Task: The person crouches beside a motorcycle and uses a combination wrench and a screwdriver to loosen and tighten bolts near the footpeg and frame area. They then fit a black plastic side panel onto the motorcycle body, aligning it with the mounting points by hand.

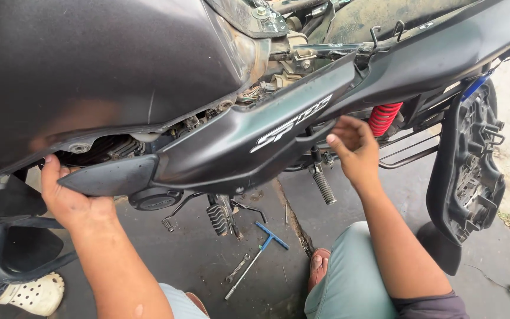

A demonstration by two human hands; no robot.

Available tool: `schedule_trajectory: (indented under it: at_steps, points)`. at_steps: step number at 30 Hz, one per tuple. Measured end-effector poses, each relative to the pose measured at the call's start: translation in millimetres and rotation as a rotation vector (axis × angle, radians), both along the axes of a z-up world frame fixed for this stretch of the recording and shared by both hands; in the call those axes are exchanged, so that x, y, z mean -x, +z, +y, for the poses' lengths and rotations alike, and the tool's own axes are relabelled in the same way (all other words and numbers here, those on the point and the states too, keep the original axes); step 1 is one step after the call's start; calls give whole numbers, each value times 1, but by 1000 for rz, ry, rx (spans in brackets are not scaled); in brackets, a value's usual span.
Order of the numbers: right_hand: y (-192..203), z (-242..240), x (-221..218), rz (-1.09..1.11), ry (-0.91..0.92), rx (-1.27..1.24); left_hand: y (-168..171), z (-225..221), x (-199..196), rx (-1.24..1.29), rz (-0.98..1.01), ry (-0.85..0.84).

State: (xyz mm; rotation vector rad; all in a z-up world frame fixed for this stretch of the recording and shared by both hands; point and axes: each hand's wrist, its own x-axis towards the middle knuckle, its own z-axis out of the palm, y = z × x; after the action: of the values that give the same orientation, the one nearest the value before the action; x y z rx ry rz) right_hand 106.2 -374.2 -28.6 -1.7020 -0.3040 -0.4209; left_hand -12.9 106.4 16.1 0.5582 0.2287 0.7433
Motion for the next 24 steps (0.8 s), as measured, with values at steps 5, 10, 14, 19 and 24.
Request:
schedule_trajectory:
  at_steps: [5,10,14,19,24]
  points:
    - [-14,4,-9,326,169,-274,-42,22,-11,23,-30,35]
    - [-24,-4,-19,437,324,-470,-28,4,-6,4,-63,51]
    - [-20,-17,-2,468,374,-392,-33,12,2,-75,-100,-64]
    - [3,-30,19,320,518,-190,-72,45,7,-105,-232,-133]
    - [18,-37,30,197,765,-308,-109,70,0,-67,-437,-288]
